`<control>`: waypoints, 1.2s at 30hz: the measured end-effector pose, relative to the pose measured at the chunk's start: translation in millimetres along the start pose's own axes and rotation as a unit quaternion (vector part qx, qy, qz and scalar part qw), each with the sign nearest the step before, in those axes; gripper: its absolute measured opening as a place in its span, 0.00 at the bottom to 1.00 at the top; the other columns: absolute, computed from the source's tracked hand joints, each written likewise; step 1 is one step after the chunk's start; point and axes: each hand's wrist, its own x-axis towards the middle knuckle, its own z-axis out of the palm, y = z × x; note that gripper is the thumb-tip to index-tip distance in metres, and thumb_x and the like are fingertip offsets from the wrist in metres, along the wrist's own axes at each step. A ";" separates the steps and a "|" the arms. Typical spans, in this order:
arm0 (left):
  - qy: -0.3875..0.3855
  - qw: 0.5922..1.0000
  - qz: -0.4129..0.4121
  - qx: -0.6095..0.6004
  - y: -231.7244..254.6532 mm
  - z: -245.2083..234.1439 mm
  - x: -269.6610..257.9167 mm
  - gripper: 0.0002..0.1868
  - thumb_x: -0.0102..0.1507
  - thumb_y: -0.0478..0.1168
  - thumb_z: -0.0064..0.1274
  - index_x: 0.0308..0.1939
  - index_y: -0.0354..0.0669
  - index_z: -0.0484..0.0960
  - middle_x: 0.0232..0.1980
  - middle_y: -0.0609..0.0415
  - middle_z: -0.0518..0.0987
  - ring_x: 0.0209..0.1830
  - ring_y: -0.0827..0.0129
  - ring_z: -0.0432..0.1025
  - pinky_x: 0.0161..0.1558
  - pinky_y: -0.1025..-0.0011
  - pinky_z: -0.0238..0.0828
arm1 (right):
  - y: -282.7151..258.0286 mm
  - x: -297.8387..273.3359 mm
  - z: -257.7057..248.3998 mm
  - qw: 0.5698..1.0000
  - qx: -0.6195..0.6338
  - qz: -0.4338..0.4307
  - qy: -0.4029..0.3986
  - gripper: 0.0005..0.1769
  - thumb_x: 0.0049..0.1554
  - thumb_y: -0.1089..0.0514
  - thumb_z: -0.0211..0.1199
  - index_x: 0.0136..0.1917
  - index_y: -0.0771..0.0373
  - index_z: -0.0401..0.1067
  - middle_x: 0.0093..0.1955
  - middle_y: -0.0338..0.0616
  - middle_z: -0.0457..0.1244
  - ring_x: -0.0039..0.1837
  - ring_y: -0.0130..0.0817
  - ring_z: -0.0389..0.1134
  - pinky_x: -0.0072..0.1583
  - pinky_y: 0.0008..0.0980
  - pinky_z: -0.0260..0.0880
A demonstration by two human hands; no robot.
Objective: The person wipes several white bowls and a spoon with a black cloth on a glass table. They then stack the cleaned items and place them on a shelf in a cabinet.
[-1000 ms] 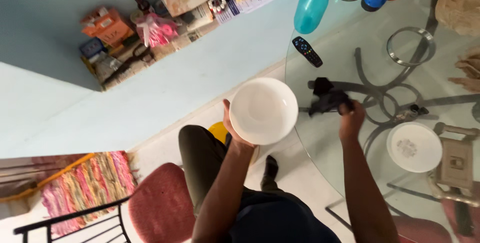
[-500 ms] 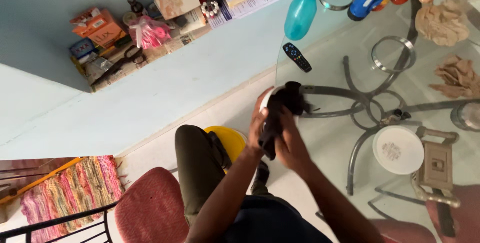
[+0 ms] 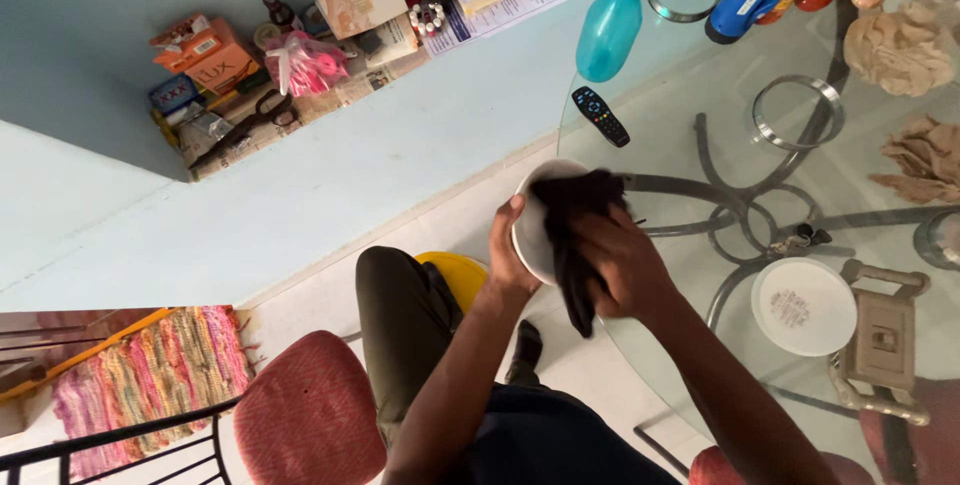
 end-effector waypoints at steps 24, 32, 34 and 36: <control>0.054 0.963 0.112 0.241 -6.1 60.0 9.7 0.33 0.62 0.51 0.54 0.68 0.36 0.72 0.62 0.45 0.78 0.62 0.60 0.72 0.64 0.64 0.67 | 1.6 15.1 10.0 0.988 -0.107 0.093 0.061 0.22 0.50 0.49 0.62 0.55 0.61 0.75 0.55 0.53 0.68 0.63 0.53 0.70 0.77 0.62 0.50; -0.010 0.974 0.153 0.164 -0.2 78.6 -3.7 0.33 0.64 0.53 0.50 0.69 0.37 0.71 0.58 0.44 0.78 0.56 0.54 0.73 0.57 0.59 0.70 | -11.4 -22.7 39.9 0.898 0.349 0.211 0.167 0.20 0.55 0.62 0.64 0.60 0.71 0.70 0.59 0.58 0.65 0.59 0.52 0.71 0.63 0.34 0.69; 0.008 0.939 0.211 0.272 -1.0 77.8 -8.5 0.33 0.68 0.54 0.46 0.70 0.34 0.72 0.61 0.48 0.79 0.61 0.63 0.72 0.62 0.69 0.69 | -19.5 -16.0 48.9 0.831 0.466 0.250 0.170 0.22 0.56 0.64 0.64 0.63 0.73 0.67 0.66 0.59 0.62 0.63 0.54 0.69 0.65 0.36 0.68; 0.018 0.930 0.228 0.287 -2.5 70.9 -4.1 0.31 0.71 0.53 0.44 0.69 0.33 0.73 0.55 0.49 0.78 0.52 0.66 0.70 0.54 0.69 0.68 | -30.9 -1.1 45.5 0.863 0.419 0.234 0.160 0.26 0.54 0.64 0.64 0.65 0.73 0.64 0.69 0.63 0.60 0.64 0.55 0.67 0.65 0.37 0.67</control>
